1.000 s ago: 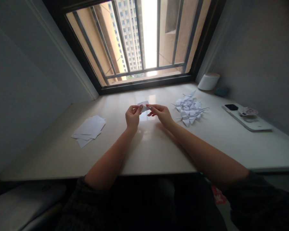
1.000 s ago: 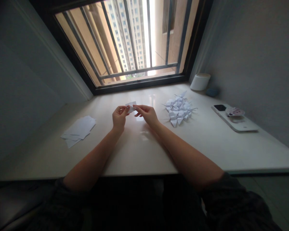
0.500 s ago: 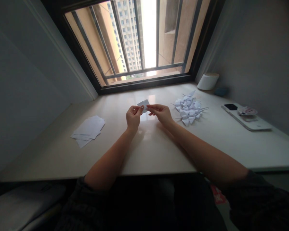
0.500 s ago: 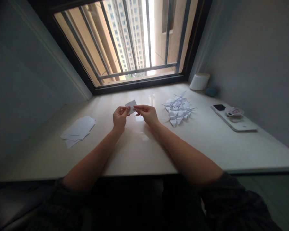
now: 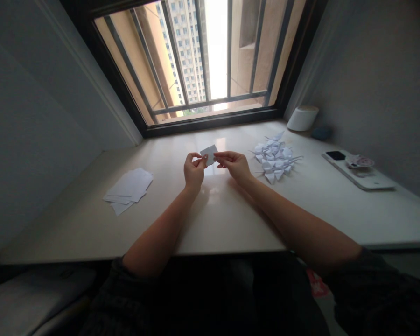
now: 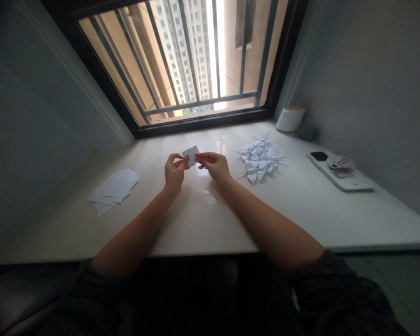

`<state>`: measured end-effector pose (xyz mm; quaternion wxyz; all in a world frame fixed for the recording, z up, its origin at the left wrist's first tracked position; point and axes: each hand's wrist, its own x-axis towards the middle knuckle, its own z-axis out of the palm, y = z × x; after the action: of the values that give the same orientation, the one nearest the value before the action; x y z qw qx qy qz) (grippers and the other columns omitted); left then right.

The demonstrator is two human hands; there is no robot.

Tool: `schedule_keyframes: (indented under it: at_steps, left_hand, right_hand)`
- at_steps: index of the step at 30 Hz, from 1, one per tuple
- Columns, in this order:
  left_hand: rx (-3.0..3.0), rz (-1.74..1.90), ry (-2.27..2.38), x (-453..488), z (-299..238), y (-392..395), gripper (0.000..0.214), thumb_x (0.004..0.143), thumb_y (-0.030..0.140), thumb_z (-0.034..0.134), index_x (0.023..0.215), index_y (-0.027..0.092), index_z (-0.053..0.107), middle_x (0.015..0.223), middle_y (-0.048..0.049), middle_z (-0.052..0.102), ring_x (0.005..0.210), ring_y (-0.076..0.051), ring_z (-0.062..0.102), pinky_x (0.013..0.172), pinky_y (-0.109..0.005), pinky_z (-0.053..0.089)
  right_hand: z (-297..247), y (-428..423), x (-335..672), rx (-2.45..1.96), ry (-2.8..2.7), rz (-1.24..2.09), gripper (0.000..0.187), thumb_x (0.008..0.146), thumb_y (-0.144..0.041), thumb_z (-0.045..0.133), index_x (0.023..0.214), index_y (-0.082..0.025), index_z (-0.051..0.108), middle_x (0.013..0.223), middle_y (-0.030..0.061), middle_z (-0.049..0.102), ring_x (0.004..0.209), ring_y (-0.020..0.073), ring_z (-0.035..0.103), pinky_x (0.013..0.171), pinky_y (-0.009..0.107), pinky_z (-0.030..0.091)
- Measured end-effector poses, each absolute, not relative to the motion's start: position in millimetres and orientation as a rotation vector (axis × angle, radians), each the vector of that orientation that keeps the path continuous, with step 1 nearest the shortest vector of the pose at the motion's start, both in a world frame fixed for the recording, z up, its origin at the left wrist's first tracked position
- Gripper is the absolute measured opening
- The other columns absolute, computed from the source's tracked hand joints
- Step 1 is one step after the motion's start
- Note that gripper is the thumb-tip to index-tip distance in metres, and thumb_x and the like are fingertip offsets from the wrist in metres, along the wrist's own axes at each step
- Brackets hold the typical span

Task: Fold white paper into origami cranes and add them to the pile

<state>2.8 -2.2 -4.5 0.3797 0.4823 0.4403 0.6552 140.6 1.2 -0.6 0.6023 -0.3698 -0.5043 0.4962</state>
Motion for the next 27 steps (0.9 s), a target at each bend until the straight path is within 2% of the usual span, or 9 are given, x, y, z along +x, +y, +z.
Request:
schedule_keyframes:
  at_steps: [3, 9, 13, 20, 27]
  left_hand:
    - [1.254, 1.669, 1.094, 4.3, -1.9, -4.6, 0.036, 0.071, 0.042, 0.074, 0.087, 0.022, 0.049, 0.064, 0.0018, 0.066, 0.062, -0.014, 0.065, 0.061, -0.023, 0.046]
    - [1.292, 1.616, 1.0, 6.1, 1.7, -8.9, 0.047, 0.061, 0.031, 0.081, 0.095, 0.021, 0.05, 0.076, -0.0015, 0.07, 0.073, -0.018, 0.069, 0.068, -0.026, 0.049]
    - [1.251, 1.601, 1.0, 4.8, 0.8, -8.3, 0.046, 0.061, 0.03, 0.08, 0.093, 0.021, 0.049, 0.072, -0.0007, 0.07, 0.072, -0.019, 0.07, 0.069, -0.027, 0.05]
    - [1.18, 1.596, 1.017, 4.0, -0.6, -5.6, 0.05, 0.062, 0.031, 0.079, 0.087, 0.023, 0.036, 0.068, 0.0001, 0.07, 0.069, -0.019, 0.07, 0.065, -0.026, 0.047]
    - [1.27, 1.619, 1.055, 3.8, -4.0, -3.5, 0.037, 0.07, 0.032, 0.072, 0.085, 0.023, 0.039, 0.059, 0.0048, 0.065, 0.06, -0.014, 0.065, 0.061, -0.023, 0.045]
  right_hand:
    - [-1.7, 2.7, 141.9, -0.878, -1.178, 1.134, 0.041, 0.052, -0.049, 0.081, 0.08, -0.02, 0.075, 0.072, 0.0035, 0.073, 0.057, 0.0143, 0.063, 0.057, 0.029, 0.052]
    - [-7.0, 6.5, 143.5, -0.897, -1.188, 1.105, 0.039, 0.056, -0.049, 0.078, 0.083, -0.021, 0.074, 0.068, 0.0025, 0.072, 0.055, 0.0136, 0.062, 0.055, 0.028, 0.049]
    - [-7.6, 6.3, 142.6, -0.875, -1.179, 1.121, 0.039, 0.056, -0.049, 0.079, 0.083, -0.02, 0.074, 0.067, 0.0023, 0.071, 0.054, 0.0132, 0.061, 0.055, 0.028, 0.048]
    - [-4.6, 5.1, 142.0, -0.873, -1.153, 1.13, 0.038, 0.053, -0.048, 0.08, 0.079, -0.021, 0.074, 0.068, 0.002, 0.072, 0.055, 0.0131, 0.06, 0.056, 0.028, 0.049]
    - [-8.1, 8.0, 142.7, -0.902, -1.171, 1.081, 0.038, 0.059, -0.049, 0.077, 0.083, -0.019, 0.073, 0.067, 0.0024, 0.07, 0.055, 0.0128, 0.06, 0.053, 0.026, 0.045]
